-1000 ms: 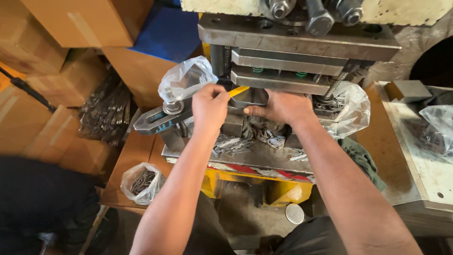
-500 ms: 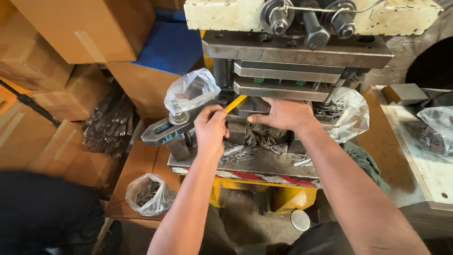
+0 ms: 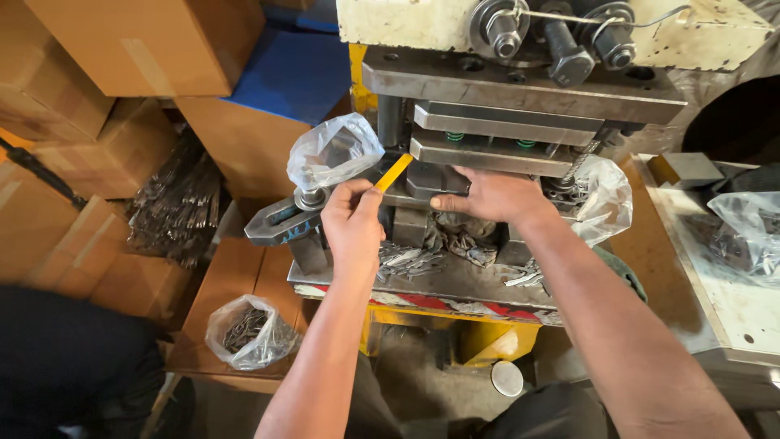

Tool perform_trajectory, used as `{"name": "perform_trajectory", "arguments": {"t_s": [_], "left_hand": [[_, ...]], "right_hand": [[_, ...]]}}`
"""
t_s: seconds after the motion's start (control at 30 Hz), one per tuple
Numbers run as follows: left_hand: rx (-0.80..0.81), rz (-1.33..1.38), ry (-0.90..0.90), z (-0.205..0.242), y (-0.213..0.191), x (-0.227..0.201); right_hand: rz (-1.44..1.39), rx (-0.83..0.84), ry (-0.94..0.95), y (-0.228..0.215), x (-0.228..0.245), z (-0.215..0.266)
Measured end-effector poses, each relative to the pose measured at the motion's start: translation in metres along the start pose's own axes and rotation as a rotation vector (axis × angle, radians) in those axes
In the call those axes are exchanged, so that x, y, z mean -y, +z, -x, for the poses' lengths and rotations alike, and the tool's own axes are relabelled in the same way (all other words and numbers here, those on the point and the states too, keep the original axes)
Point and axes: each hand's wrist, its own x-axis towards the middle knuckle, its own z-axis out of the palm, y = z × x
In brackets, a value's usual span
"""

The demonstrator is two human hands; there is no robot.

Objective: The person repeatedly places small metal pieces into a press machine and uses a yellow-handled tool to assist with positioning. The person operates the press lever to process the pieces and collects the finished items on the machine's tray.

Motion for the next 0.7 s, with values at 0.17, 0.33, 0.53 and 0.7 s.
{"name": "perform_trajectory", "arguments": {"t_s": [0.17,0.33,0.53,0.7], "left_hand": [[0.003,-0.001,-0.011,0.009,-0.007,0.005],[0.01,0.03,-0.019,0.013,-0.008,0.014],[0.071,-0.015,-0.044,0.008,0.011,0.017],[0.113,-0.193,0.029,-0.013,0.032,0.015]], "right_hand": [[0.086,-0.214,-0.224,0.005,-0.006,0.001],[-0.036,-0.023,-0.083,0.002,-0.002,0.001],[-0.027,-0.447,-0.37,-0.002,-0.001,0.012],[-0.029,-0.429,-0.271,-0.006,0.011,0.021]]}}
